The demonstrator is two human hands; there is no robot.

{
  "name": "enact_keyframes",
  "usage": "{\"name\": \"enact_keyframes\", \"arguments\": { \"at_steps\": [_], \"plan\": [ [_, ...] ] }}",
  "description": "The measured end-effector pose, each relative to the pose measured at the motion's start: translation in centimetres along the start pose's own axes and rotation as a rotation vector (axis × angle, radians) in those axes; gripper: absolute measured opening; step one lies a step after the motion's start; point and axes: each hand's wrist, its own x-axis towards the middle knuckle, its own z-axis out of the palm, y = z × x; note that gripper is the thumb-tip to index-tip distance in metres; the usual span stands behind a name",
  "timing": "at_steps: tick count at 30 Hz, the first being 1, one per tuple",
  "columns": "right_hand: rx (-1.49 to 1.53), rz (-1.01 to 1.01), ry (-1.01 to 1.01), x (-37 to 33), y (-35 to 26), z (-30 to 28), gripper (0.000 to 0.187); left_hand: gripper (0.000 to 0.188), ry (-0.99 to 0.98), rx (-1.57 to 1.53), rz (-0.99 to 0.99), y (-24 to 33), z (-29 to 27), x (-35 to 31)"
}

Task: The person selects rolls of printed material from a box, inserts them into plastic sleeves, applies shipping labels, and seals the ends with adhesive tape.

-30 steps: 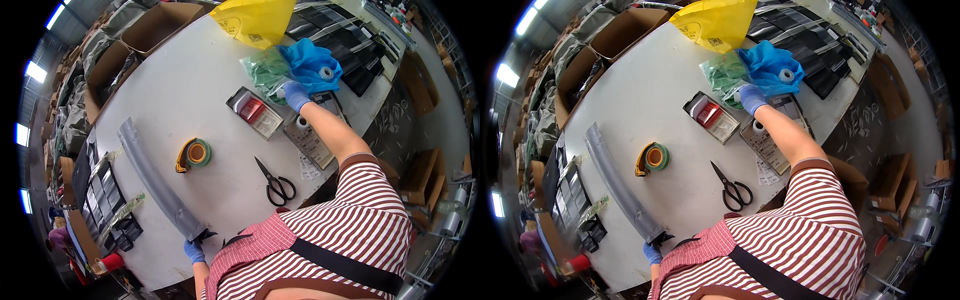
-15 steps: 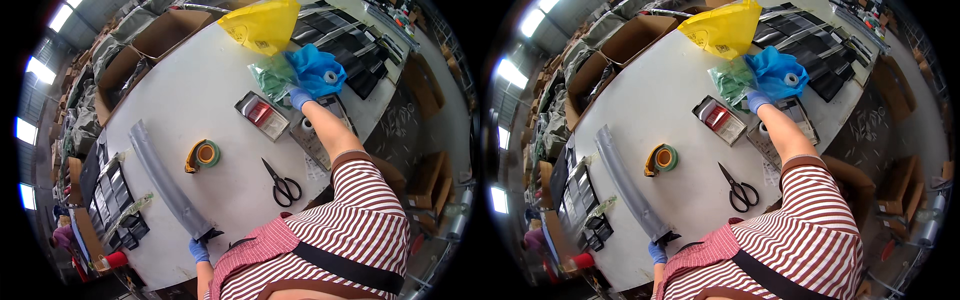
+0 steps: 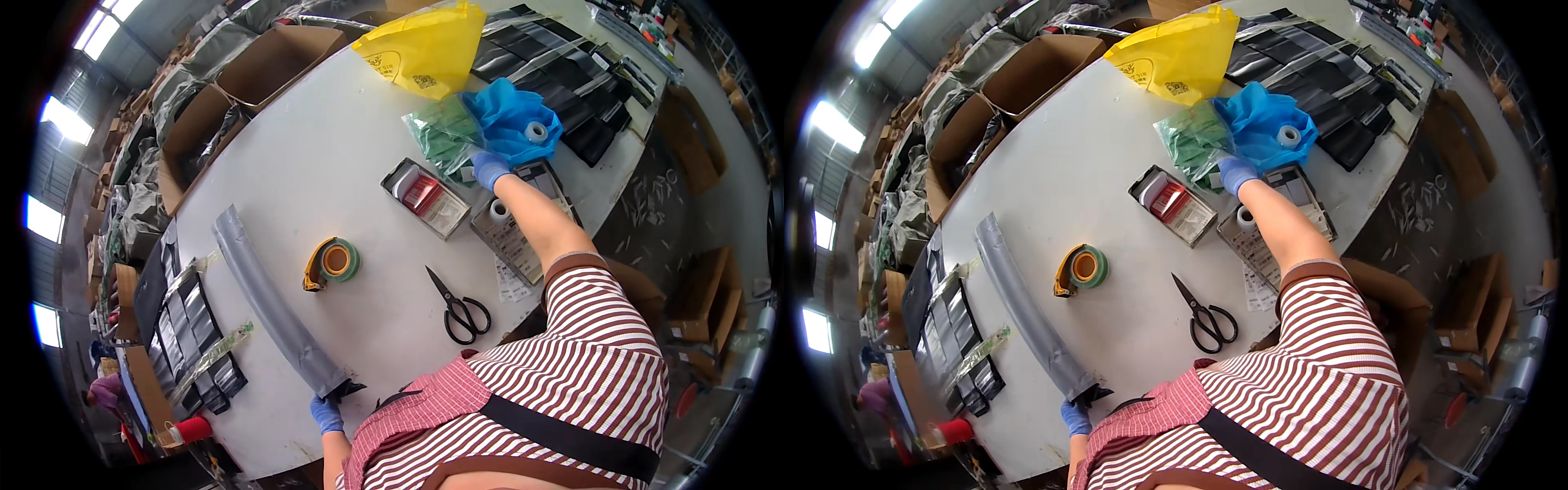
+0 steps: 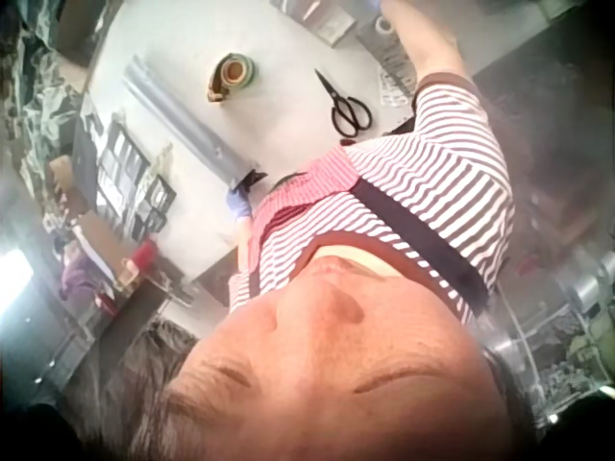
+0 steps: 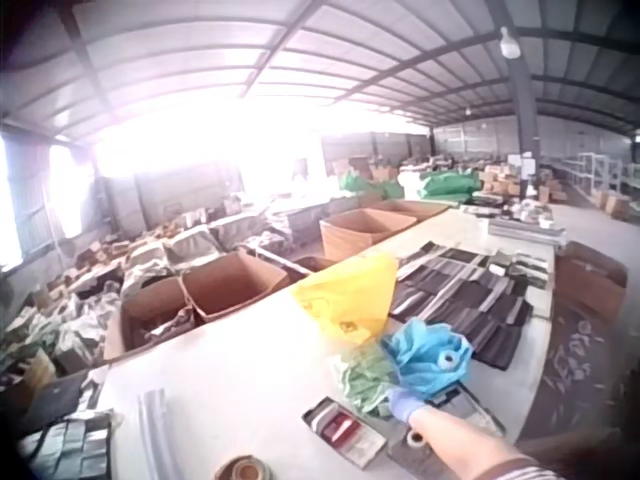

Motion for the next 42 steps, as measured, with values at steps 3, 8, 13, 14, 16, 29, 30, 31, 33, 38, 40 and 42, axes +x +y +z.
{"name": "enact_keyframes", "arguments": {
  "at_steps": [3,8,13,14,16,29,30,31,33,38,40,42],
  "plan": [
    [0.002,0.072,-0.089,0.6,-0.7,-0.7,0.03,0.043,-0.004,-0.044,0.005,0.1,0.0,0.0],
    [-0.03,0.127,0.116,1.9,0.4,1.2,0.021,0.042,-0.025,-0.026,0.015,1.9,0.7,0.0],
    [-0.277,-0.393,0.348,-1.6,-3.3,-0.9,0.022,0.047,0.02,0.0,-0.083,2.3,-1.4,-2.7],
    [-0.192,-0.38,0.298,-1.8,-2.7,-1.1,0.024,0.043,-0.021,0.178,-0.085,1.0,-2.1,-1.9],
    [0.182,-0.483,0.389,-5.4,-0.9,-3.8,0.023,0.033,-0.031,0.366,0.104,2.0,-1.7,-0.9],
    [1.253,-0.173,-0.773,-35.8,-31.2,2.9,0.027,0.045,0.199,0.406,0.622,5.8,-3.5,-2.1],
    [1.201,-0.189,-0.782,-37.2,-33.0,4.4,0.026,0.041,0.203,0.389,0.758,5.8,-3.7,-1.8],
    [1.149,-0.189,-0.857,-38.3,-34.5,5.9,0.026,0.038,0.207,0.374,0.895,5.9,-4.1,-1.5],
    [0.897,-0.251,-1.0,-39.6,-36.5,7.9,0.028,0.031,0.144,0.318,0.932,6.6,-4.6,-1.4],
    [1.319,0.082,-0.675,-41.8,-40.7,10.7,0.025,0.021,0.057,0.347,1.066,6.6,-5.6,-0.7],
    [1.298,0.076,-0.567,-42.4,-42.2,11.1,0.023,0.015,0.043,0.355,1.083,7.1,-6.0,-0.4],
    [1.248,0.024,-0.325,-42.3,-42.3,11.7,0.018,0.015,0.035,0.348,1.129,6.7,-5.8,-0.5]
  ]
}}
